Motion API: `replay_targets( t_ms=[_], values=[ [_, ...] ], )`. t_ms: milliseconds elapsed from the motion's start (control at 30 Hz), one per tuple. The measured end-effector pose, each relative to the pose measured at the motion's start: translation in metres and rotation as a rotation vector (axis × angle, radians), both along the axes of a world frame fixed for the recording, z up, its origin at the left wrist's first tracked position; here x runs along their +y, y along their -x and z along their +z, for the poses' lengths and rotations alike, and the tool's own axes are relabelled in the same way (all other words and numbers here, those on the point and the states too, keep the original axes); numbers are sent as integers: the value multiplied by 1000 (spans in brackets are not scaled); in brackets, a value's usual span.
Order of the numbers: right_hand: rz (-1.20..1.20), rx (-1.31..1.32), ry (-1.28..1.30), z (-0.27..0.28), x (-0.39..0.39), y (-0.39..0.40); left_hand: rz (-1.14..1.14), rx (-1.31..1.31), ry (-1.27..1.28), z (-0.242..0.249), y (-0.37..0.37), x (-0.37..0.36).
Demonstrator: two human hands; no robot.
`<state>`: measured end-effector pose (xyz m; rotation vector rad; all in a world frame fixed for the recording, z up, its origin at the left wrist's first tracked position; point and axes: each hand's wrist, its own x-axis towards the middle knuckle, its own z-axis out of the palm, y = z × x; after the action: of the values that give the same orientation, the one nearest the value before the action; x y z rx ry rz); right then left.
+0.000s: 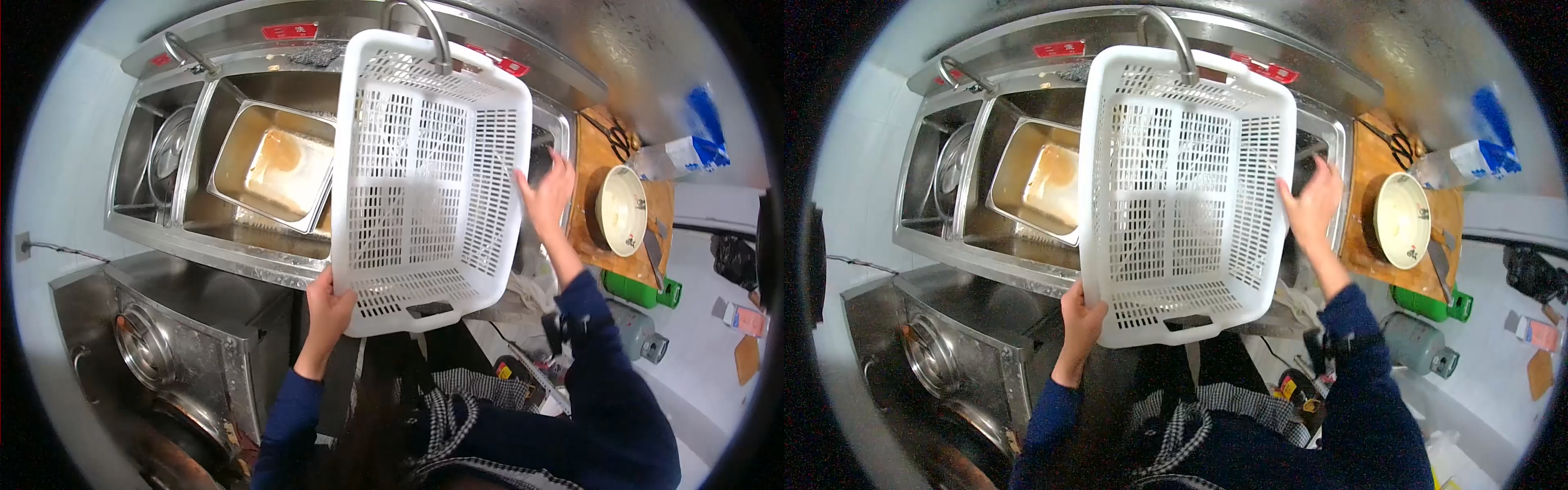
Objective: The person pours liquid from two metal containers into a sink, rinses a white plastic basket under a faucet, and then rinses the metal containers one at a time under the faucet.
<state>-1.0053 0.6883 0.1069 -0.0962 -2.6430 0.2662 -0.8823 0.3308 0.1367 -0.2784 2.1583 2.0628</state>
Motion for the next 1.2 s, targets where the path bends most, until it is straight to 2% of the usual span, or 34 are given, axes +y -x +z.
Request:
replay_targets(
  t_ms=[33,67,100,167,200,233,267,300,333,367,400,467,567,600,667,700,767,800,867,900,933,1000,1100,1167,1200],
  values=[
    [-272,-226,159,-14,3,-23,22,-6,-94,-7,1,3],
    [-192,-554,924,-26,7,-40,-34,34,22,-24,-1,-1],
    [6,-675,1133,-42,11,-59,-118,8,253,-16,4,-4],
    [-148,-627,1317,-41,5,-79,-271,-33,726,14,16,-2],
    [-121,-590,1311,-35,3,-84,-176,-52,815,30,18,2],
    [-91,-545,1307,-25,1,-86,-93,255,1056,49,21,11],
    [-67,-505,1306,-18,-2,-91,-50,389,1056,91,31,42],
    [-58,-486,1281,-14,-6,-97,-266,388,997,102,34,72],
    [-47,-460,1251,-10,-7,-98,-426,337,591,73,29,102],
    [-30,-427,1215,-5,-5,-94,-844,558,528,52,23,128],
    [-21,-398,1119,1,-7,-95,-1137,577,325,23,22,155],
    [45,-363,1164,-6,10,-101,-1273,261,177,-37,-1,184],
    [56,-329,1143,2,19,-117,-1725,147,371,-80,2,172],
    [12,-349,1140,2,20,-120,-1762,48,381,-70,8,164],
    [-12,-318,1114,9,21,-118,-1766,148,382,-68,21,131],
    [8,-281,1077,13,24,-112,-1754,216,434,-74,27,110],
    [30,-241,1005,15,29,-116,-1799,173,636,-71,33,89],
    [3,-264,934,12,30,-117,-1738,55,665,-67,24,96],
    [-78,-290,978,31,16,-114,-1597,-166,721,-55,5,108],
    [-114,-298,1005,37,11,-112,-1608,-38,806,-48,-12,123],
    [-112,-201,997,24,9,-113,-1718,203,763,-28,-18,153],
    [-172,-229,919,18,3,-117,-1465,447,710,-31,-52,192],
    [-176,-210,836,4,9,-118,-1273,462,709,-44,-65,211],
    [-184,-140,831,2,24,-117,-1396,541,654,-48,-40,179],
    [-142,-98,681,7,37,-119,-1432,582,644,-52,-27,144]
  ],
)
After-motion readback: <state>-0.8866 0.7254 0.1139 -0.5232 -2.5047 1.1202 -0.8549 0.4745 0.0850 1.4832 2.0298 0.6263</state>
